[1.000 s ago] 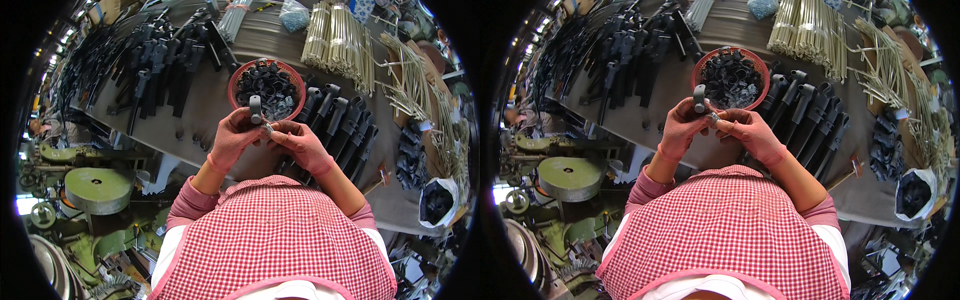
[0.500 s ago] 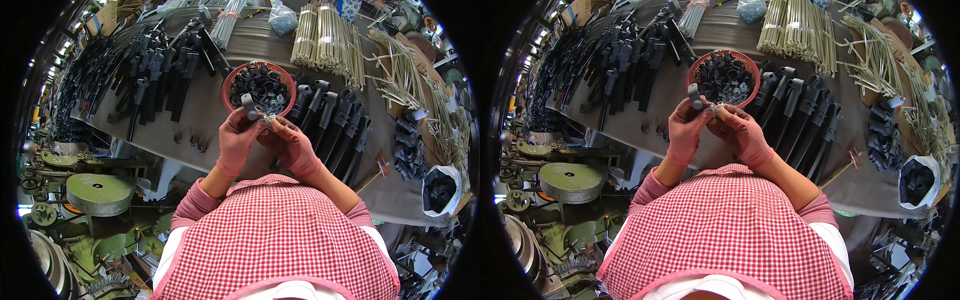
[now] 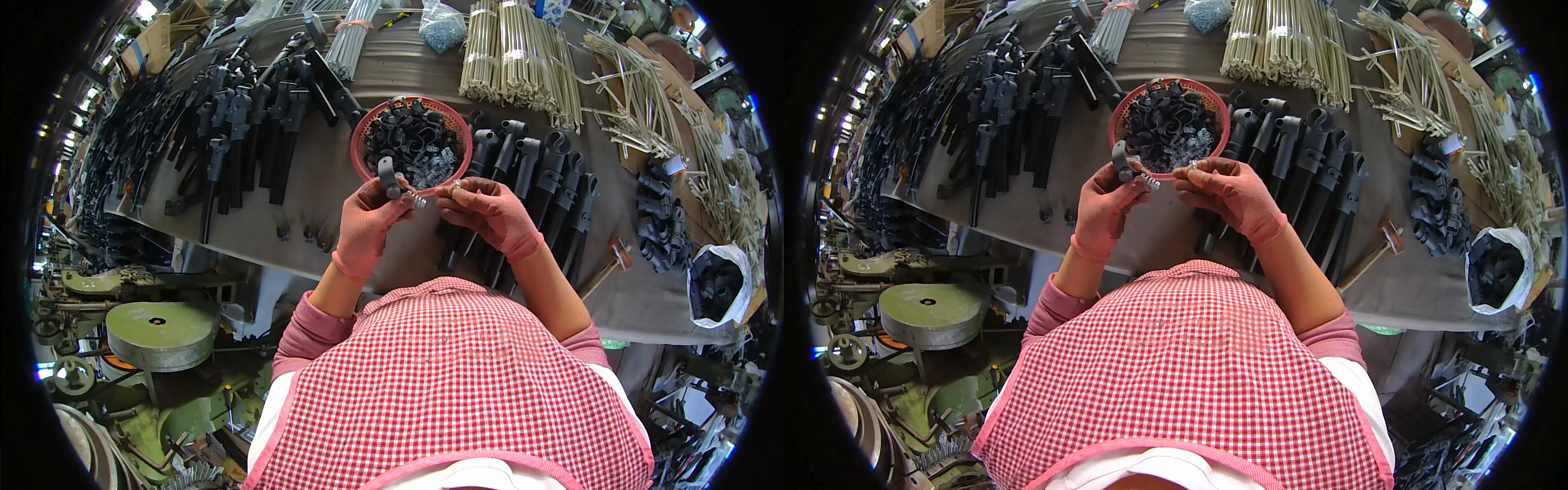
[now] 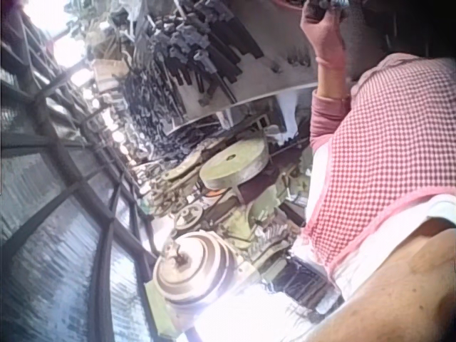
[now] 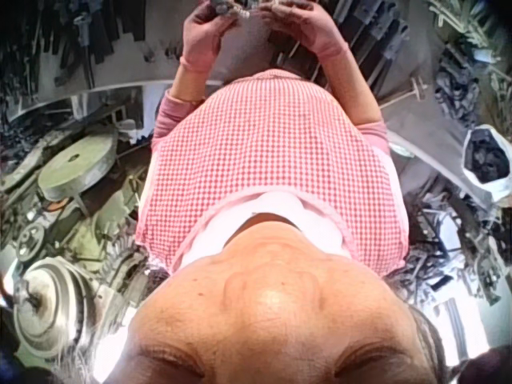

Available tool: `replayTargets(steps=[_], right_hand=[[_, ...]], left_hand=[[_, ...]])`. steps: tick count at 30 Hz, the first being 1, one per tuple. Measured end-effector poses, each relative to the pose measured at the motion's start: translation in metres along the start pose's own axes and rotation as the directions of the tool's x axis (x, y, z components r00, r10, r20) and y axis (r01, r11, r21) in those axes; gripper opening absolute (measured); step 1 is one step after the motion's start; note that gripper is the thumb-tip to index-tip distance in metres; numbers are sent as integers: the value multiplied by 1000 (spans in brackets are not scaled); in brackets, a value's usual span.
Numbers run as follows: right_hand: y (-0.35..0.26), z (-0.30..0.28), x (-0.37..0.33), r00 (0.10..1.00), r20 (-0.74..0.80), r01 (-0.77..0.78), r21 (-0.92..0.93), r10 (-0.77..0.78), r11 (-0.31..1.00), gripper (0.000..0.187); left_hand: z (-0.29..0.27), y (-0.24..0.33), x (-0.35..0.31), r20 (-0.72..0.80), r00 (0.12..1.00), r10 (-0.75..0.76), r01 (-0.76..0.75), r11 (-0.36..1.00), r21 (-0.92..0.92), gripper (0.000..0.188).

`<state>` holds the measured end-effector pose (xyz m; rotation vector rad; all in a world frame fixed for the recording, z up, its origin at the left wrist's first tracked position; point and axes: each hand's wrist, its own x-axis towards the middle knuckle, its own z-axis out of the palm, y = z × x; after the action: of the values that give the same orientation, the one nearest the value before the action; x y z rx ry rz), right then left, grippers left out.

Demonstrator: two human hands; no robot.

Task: The person assembles black plastic handles by inserting small metal pieces into them and placing the finished units on a table. The person also writes on a paper note and handles various small parts from a basket.

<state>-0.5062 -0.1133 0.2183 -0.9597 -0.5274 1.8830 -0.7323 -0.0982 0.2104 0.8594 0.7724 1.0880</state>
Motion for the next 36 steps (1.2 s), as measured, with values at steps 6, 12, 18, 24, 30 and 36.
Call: replayTargets(steps=[6,12,18,24,30,36], right_hand=[[42,17,19,993,110,2,316,-39,949,21],[39,27,12,912,-84,331,-427,-402,841,21],[33,33,7,860,234,450,-768,-454,455,26],[43,35,13,992,-20,100,-504,-128,858,20],[72,31,34,995,55,-47,-505,87,862,22],[81,13,44,953,-30,-303,-60,302,951,16]], left_hand=[[4,-18,3,178,939,296,-342,731,591,23],[-1,-18,1,113,990,88,-118,946,303,15],[-11,-20,-10,144,988,63,-106,943,315,19],[-29,-19,-23,165,983,-84,65,991,115,23],[-78,-59,-46,-14,1000,19,-15,965,262,19],[-209,-122,-40,-109,993,54,115,-135,984,23]])
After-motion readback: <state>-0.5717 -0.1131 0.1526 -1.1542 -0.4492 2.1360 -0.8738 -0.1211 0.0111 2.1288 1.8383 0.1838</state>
